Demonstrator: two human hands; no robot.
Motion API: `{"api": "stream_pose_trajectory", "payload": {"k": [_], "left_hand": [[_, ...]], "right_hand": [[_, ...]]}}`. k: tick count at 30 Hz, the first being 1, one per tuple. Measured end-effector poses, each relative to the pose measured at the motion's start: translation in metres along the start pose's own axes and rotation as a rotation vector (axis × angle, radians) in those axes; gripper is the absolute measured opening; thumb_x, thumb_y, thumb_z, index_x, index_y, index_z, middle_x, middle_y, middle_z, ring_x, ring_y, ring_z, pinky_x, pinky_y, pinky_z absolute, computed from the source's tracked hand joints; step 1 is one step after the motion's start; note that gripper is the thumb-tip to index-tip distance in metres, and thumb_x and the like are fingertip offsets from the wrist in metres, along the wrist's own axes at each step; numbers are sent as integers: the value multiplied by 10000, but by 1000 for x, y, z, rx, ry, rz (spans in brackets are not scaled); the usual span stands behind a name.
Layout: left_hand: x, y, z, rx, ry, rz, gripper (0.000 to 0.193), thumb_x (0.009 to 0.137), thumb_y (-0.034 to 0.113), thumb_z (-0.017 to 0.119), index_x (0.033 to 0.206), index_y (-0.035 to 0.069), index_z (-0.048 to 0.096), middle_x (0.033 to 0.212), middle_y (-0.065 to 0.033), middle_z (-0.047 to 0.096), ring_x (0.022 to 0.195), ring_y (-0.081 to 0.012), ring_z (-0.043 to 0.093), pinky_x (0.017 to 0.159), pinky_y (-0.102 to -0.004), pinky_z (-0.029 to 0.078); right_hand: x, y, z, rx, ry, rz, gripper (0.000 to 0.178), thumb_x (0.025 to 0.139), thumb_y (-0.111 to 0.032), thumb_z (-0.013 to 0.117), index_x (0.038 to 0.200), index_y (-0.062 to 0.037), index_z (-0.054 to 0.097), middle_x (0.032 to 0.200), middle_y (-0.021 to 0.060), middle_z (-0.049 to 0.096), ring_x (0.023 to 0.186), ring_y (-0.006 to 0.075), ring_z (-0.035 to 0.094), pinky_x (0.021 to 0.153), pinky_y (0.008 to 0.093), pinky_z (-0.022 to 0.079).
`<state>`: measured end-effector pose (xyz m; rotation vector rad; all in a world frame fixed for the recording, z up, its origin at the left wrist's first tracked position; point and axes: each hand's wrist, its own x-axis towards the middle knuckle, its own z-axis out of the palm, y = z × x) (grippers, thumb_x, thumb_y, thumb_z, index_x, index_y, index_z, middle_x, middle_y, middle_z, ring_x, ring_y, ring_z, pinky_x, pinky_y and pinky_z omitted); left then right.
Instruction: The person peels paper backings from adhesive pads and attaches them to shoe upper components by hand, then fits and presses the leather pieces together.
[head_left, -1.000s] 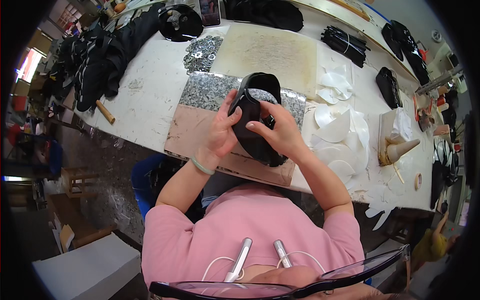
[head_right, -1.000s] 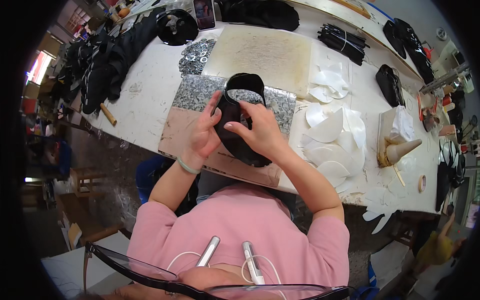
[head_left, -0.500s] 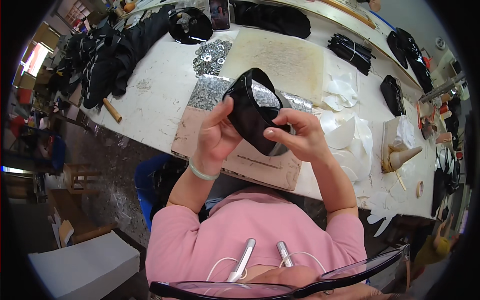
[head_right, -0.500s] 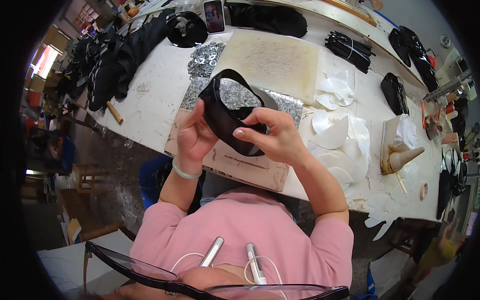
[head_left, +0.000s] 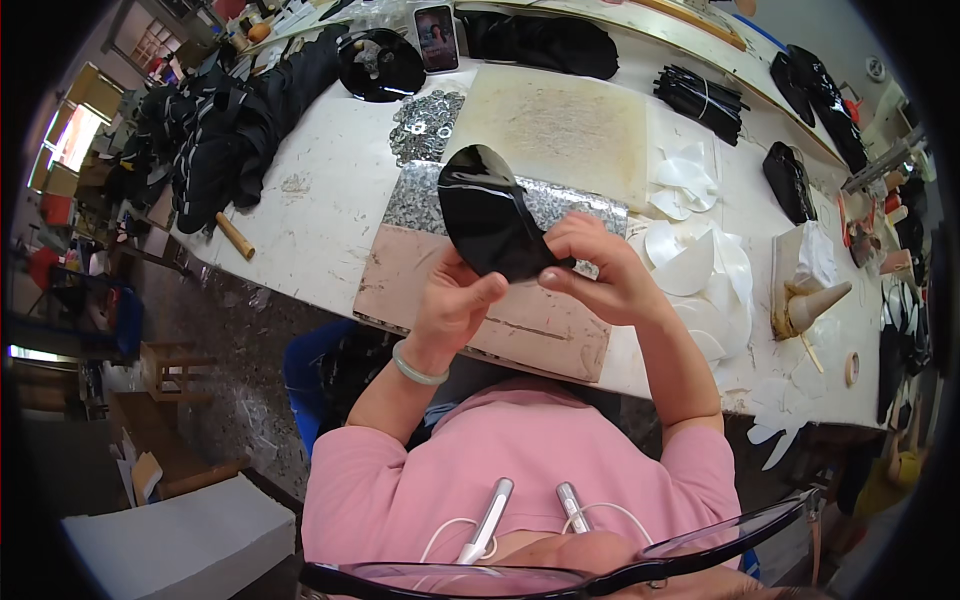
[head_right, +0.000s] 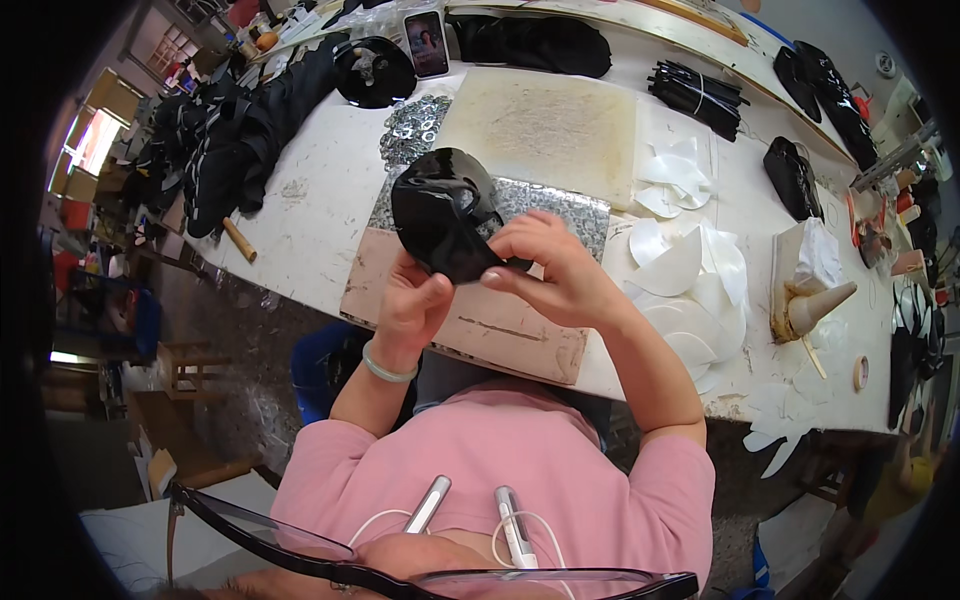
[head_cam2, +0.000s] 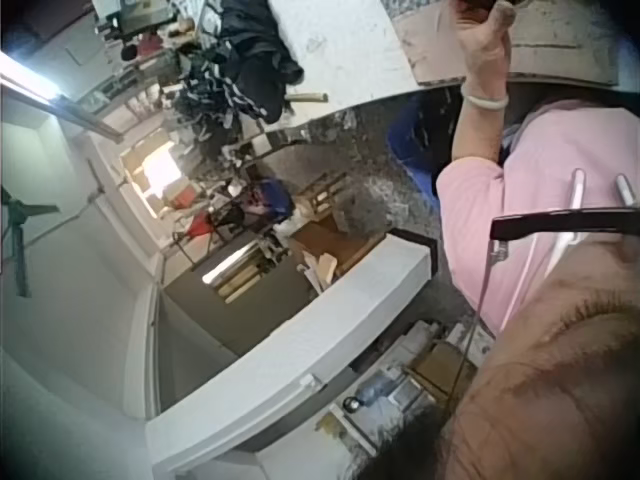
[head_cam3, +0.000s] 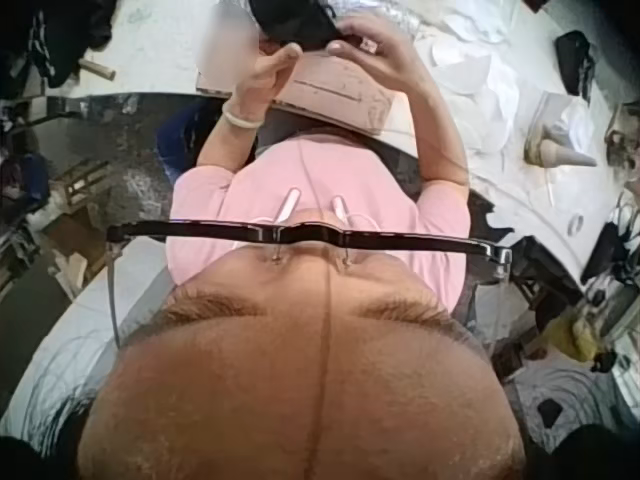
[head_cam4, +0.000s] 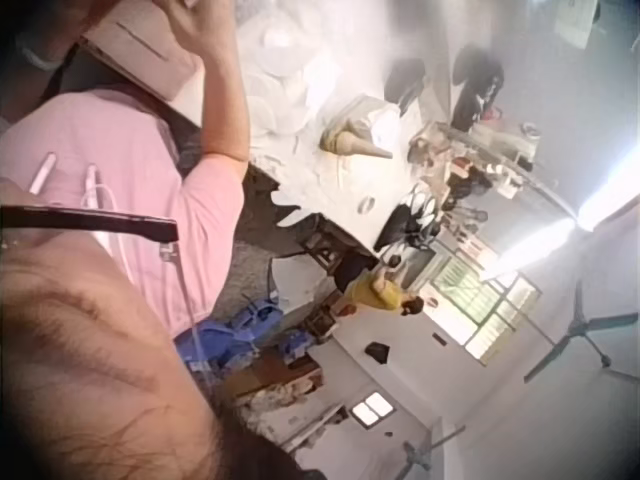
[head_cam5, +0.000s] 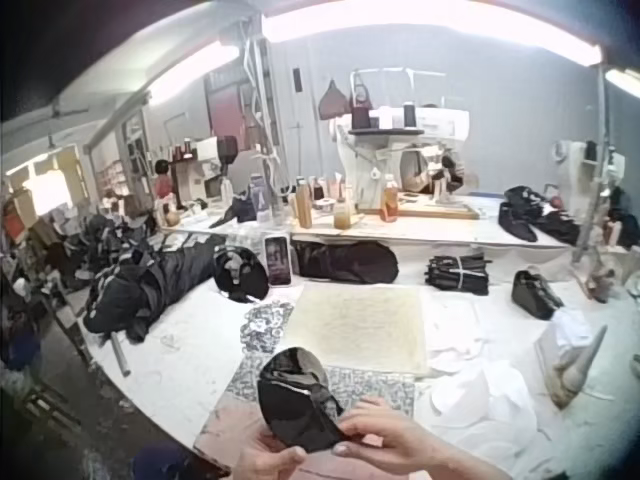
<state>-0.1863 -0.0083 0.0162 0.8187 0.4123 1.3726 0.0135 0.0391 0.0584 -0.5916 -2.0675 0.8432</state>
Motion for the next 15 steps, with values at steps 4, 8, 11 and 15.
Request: {"api": "stream_pose_trajectory", "payload": {"k": [4, 8, 11, 15], "left_hand": [[-19, -6, -6, 204, -102, -192, 476, 787, -21, 703, 1223, 30, 520, 1129, -67, 596, 1083, -163, 558, 923, -310, 455], [-16, 10, -14, -150, 39, -322, 389, 840, 23, 664, 1204, 9, 527, 1110, -75, 601, 1050, -166, 575, 881, -310, 484], [-19, 7, -18, -26, 111, -322, 298, 873, 24, 623, 1162, -3, 553, 1070, -80, 626, 999, -171, 604, 872, -309, 494], [-22, 8, -18, 20, 11, -280, 296, 847, -3, 639, 1135, -7, 574, 1050, -87, 634, 995, -186, 611, 880, -321, 496]], "right_hand": [[-21, -5, 5, -57, -81, -5, 154, 784, -164, 715, 791, -88, 580, 743, 16, 519, 786, 197, 518, 947, 437, 294], [-40, -16, 12, -219, -285, -129, 186, 781, -191, 714, 734, -113, 551, 701, 7, 465, 762, 188, 508, 956, 476, 285], [-51, -20, 11, -264, -300, -126, 194, 758, -192, 717, 709, -111, 548, 694, 10, 453, 770, 182, 509, 961, 499, 283], [-58, -23, 11, -352, -325, -148, 185, 742, -189, 709, 686, -109, 553, 696, 3, 456, 786, 176, 514, 964, 511, 285]]}}
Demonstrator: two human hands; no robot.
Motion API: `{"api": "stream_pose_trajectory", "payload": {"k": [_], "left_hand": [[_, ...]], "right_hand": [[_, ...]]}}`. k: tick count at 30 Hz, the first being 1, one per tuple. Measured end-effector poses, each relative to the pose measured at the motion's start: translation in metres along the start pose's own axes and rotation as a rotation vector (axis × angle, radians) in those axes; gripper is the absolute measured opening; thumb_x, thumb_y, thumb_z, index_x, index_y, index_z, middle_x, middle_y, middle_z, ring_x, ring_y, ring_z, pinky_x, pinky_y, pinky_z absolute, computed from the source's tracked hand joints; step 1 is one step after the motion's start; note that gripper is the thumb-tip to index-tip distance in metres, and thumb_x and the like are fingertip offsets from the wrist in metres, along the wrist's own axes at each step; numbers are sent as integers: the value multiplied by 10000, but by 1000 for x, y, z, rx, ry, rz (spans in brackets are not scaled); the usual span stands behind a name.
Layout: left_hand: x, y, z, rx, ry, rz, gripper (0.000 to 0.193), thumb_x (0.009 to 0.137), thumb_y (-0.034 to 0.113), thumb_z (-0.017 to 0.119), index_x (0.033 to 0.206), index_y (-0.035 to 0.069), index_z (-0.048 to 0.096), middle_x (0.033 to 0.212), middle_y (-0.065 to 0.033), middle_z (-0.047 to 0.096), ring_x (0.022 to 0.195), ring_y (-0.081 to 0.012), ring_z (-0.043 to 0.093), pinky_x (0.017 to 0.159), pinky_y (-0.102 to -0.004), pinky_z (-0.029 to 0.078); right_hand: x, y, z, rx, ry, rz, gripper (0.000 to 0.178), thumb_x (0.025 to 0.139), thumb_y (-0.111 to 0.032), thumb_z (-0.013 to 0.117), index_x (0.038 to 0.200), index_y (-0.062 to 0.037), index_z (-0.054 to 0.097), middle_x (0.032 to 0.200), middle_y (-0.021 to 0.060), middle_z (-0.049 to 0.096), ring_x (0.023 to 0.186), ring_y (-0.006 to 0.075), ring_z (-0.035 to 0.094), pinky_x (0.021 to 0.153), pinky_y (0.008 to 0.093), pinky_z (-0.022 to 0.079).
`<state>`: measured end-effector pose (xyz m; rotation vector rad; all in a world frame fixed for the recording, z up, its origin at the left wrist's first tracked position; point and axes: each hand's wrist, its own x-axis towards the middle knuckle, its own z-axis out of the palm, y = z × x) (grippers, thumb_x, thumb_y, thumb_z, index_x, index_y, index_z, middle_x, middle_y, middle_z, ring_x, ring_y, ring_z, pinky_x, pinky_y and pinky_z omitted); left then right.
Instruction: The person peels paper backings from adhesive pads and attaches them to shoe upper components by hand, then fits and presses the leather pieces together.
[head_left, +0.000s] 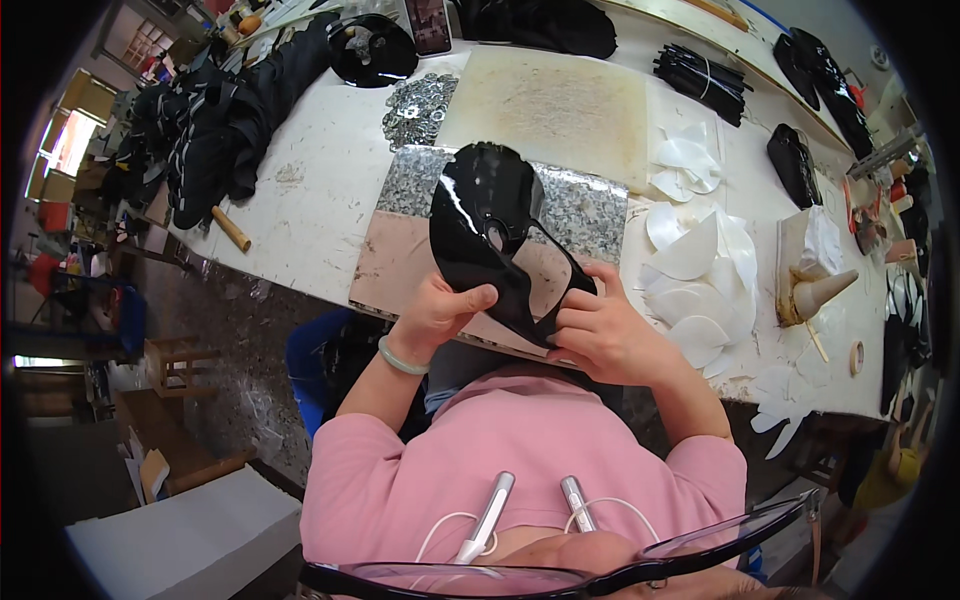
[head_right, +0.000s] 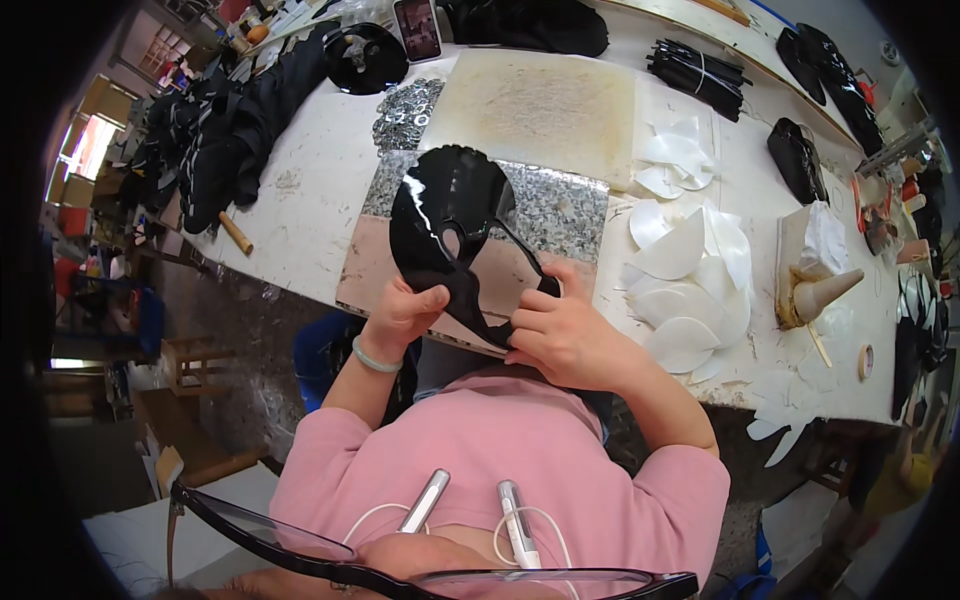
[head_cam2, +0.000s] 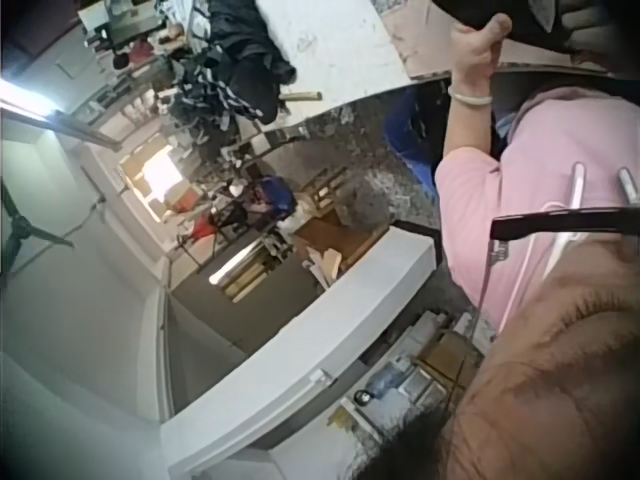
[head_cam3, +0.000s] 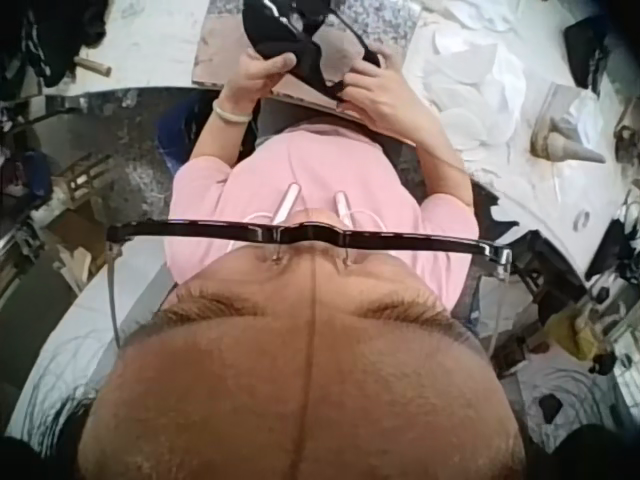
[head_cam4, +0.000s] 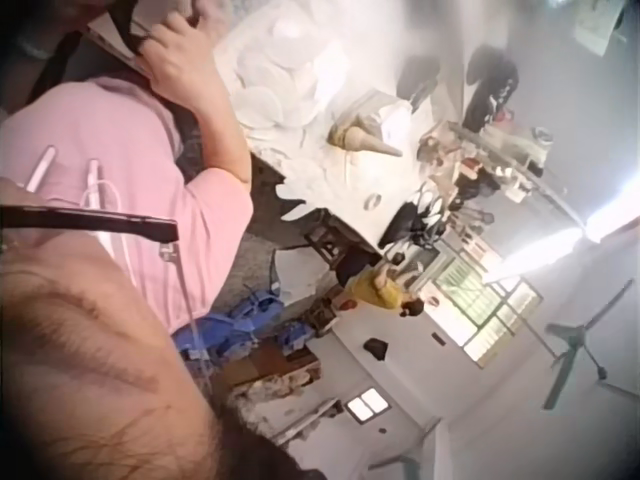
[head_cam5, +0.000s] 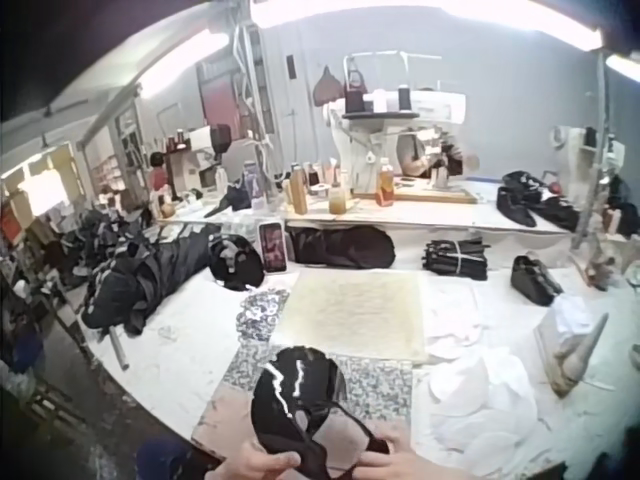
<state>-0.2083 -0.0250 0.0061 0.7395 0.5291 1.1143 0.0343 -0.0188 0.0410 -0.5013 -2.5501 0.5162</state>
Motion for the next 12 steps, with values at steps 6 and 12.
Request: {"api": "stream_pose_trajectory", "payload": {"k": [6, 12], "left_hand": [[19, 4, -2, -145, -46, -26, 304, 831, -3, 638, 1132, -10, 589, 1020, -90, 632, 964, -205, 616, 882, -361, 500], [54, -2, 5, 129, -43, -1, 648, 827, 106, 675, 1383, 6, 357, 1278, -128, 530, 1211, -250, 481, 1053, -371, 338]], "right_hand": [[-13, 0, -7, -79, -46, 19, 155, 692, -161, 761, 743, -103, 626, 702, -12, 505, 766, 147, 541, 974, 518, 266], [-49, 6, -38, -40, 62, 198, 186, 751, -174, 742, 834, -103, 591, 760, -11, 558, 774, 160, 559, 907, 439, 336]]}}
